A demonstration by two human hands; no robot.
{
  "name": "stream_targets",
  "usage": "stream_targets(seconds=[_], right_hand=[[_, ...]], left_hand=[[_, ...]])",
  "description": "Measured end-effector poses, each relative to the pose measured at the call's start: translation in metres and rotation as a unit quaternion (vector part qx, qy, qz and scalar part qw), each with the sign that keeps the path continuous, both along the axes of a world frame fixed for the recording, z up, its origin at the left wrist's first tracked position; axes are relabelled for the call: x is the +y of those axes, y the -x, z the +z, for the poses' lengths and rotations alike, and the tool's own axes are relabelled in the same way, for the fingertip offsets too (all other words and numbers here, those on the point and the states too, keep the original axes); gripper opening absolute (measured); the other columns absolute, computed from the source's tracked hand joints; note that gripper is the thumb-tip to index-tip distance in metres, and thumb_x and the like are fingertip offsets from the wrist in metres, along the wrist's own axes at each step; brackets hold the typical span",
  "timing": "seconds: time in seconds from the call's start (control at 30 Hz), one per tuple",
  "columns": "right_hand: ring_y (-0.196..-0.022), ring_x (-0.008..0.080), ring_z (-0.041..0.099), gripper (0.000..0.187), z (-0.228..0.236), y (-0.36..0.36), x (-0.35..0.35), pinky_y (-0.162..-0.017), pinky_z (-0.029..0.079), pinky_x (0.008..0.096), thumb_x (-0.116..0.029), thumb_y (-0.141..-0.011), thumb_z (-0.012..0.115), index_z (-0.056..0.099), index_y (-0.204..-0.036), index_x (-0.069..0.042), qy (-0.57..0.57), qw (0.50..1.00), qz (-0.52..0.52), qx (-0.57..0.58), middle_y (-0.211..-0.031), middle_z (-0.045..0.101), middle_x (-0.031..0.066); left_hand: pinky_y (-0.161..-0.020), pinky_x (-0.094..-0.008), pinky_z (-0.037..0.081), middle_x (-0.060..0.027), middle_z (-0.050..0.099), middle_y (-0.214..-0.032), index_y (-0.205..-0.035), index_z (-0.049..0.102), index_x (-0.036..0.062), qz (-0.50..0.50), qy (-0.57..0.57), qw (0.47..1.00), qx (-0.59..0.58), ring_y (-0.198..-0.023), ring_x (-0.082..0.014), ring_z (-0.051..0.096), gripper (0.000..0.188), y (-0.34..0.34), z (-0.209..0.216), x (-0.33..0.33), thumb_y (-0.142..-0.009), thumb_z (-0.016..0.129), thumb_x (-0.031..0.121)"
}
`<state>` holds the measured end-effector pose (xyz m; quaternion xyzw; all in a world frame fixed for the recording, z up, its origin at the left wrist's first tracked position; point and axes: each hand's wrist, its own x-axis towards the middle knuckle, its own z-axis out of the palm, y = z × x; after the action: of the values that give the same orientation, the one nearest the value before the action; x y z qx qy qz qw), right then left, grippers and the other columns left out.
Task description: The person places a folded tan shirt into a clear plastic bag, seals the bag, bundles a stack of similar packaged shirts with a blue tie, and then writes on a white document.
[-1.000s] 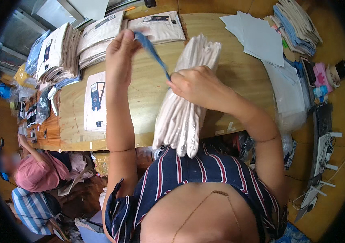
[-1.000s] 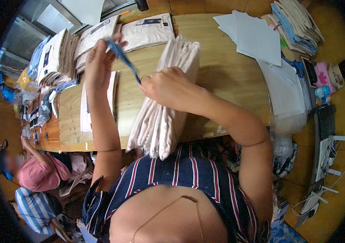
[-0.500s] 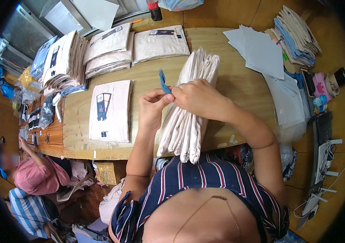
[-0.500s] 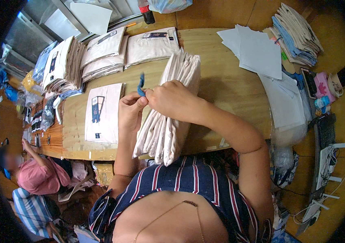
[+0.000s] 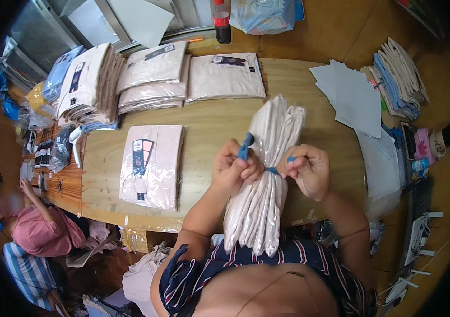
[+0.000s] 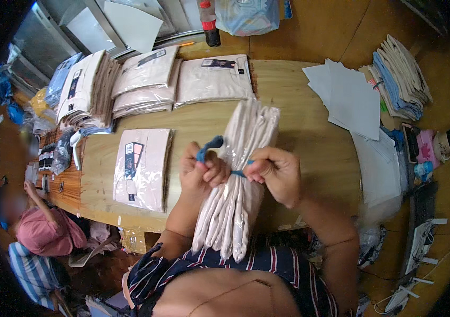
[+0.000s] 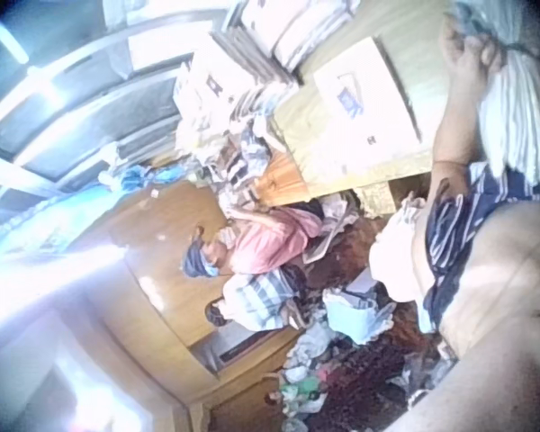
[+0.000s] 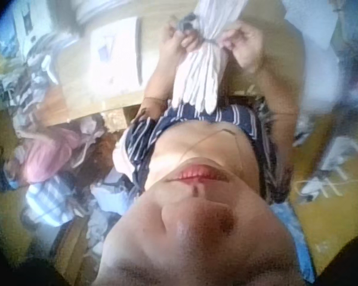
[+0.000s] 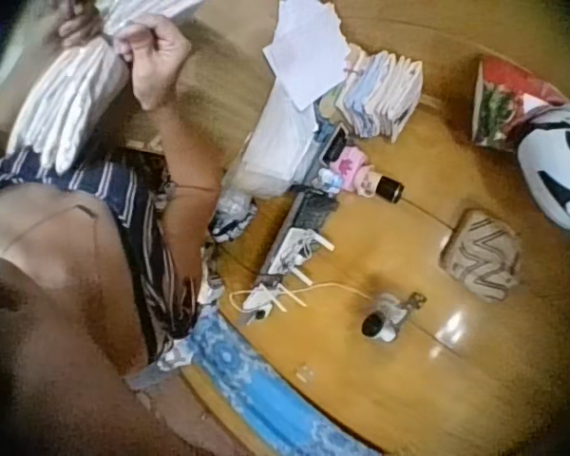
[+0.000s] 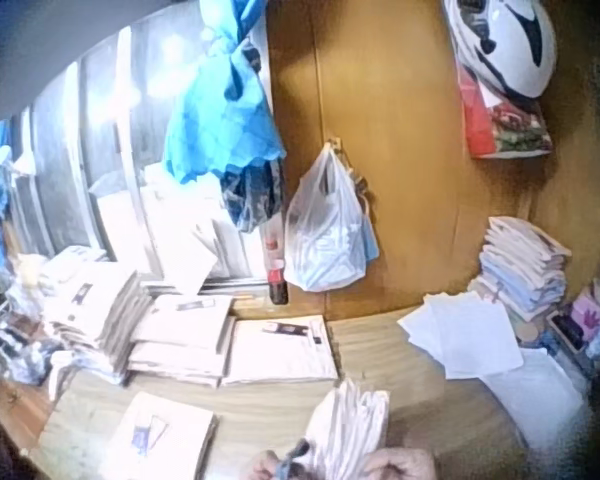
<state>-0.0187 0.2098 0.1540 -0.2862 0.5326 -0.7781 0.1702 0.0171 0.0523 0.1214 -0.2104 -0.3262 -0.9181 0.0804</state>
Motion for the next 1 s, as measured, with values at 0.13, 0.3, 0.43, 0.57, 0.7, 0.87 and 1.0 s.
stream_targets(seconds=[0.13, 0.3, 0.43, 0.57, 0.7, 0.87, 1.0], right_hand=[[-0.05, 0.012, 0.037, 0.025, 0.009, 0.0, 0.001, -0.052, 0.036, 0.0291, -0.021, -0.083, 0.048, 0.044, -0.07, 0.0, -0.012, 1.0, 0.016, 0.017, -0.056, 0.039, 0.0044], [-0.055, 0.0087, 0.041, 0.018, -0.003, 0.009, 0.013, -0.054, 0.038, 0.025, -0.014, -0.083, 0.049, 0.048, -0.072, 0.0, 0.066, 0.996, 0.035, -0.046, -0.061, 0.047, 0.0049], [-0.052, 0.0092, 0.039, 0.02, -0.017, 0.009, 0.022, -0.056, 0.04, 0.0292, -0.015, -0.083, 0.048, 0.047, -0.071, 0.001, 0.118, 0.99, 0.034, -0.067, -0.059, 0.043, 0.004], [-0.051, 0.0094, 0.039, 0.022, -0.011, 0.009, 0.024, -0.058, 0.042, 0.0312, -0.015, -0.084, 0.047, 0.047, -0.069, 0.001, 0.136, 0.989, 0.032, -0.056, -0.058, 0.043, 0.0047], [-0.056, 0.0127, 0.047, 0.021, 0.025, 0.01, 0.016, -0.065, 0.045, 0.0329, -0.013, -0.085, 0.045, 0.047, -0.068, -0.001, 0.04, 0.998, -0.008, -0.045, -0.06, 0.05, 0.0079], [-0.069, 0.015, 0.052, 0.012, 0.053, 0.016, -0.013, -0.07, 0.041, 0.0252, -0.007, -0.08, 0.048, 0.053, -0.075, 0.003, -0.032, 0.998, -0.001, 0.055, -0.074, 0.055, 0.0091], [-0.086, 0.0171, 0.051, 0.018, 0.051, 0.029, -0.038, -0.074, 0.041, 0.0262, 0.001, -0.07, 0.053, 0.053, -0.088, 0.002, -0.143, 0.953, 0.064, 0.258, -0.095, 0.051, 0.011]], left_hand=[[-0.045, -0.03, 0.035, -0.001, 0.036, -0.05, -0.077, 0.039, 0.0076, 0.037, -0.019, 0.999, -0.005, -0.041, -0.0103, 0.034, 0.019, -0.01, 0.001, -0.008, -0.083, 0.048, 0.023], [-0.053, -0.0327, 0.037, -0.0003, 0.036, -0.051, -0.078, 0.038, 0.0072, 0.029, 0.0, 0.996, -0.084, -0.041, -0.0108, 0.034, 0.019, -0.014, -0.002, -0.018, -0.084, 0.047, 0.023], [-0.055, -0.034, 0.038, -0.0002, 0.036, -0.051, -0.077, 0.039, 0.007, 0.012, -0.003, 0.994, -0.108, -0.042, -0.0109, 0.036, 0.018, -0.013, -0.004, -0.019, -0.084, 0.046, 0.022], [-0.046, -0.0301, 0.038, -0.0011, 0.038, -0.05, -0.074, 0.039, 0.0052, 0.031, 0.011, 0.983, -0.18, -0.041, -0.0104, 0.038, 0.013, -0.007, 0.005, -0.013, -0.083, 0.047, 0.01], [-0.038, -0.0172, 0.035, -0.0046, 0.051, -0.058, -0.082, 0.043, 0.0014, 0.041, 0.253, 0.942, -0.215, -0.048, -0.0064, 0.046, 0.014, 0.004, 0.025, -0.006, -0.076, 0.055, -0.001], [-0.043, -0.0218, 0.039, -0.0074, 0.055, -0.06, -0.073, 0.048, -0.0019, 0.149, 0.49, 0.856, -0.073, -0.051, -0.0081, 0.052, 0.012, 0.002, 0.034, -0.002, -0.073, 0.059, 0.002], [-0.048, -0.0255, 0.041, -0.0088, 0.054, -0.061, -0.073, 0.05, -0.0028, 0.218, 0.52, 0.826, -0.015, -0.053, -0.0133, 0.053, 0.007, -0.006, 0.027, -0.001, -0.073, 0.056, 0.001]])
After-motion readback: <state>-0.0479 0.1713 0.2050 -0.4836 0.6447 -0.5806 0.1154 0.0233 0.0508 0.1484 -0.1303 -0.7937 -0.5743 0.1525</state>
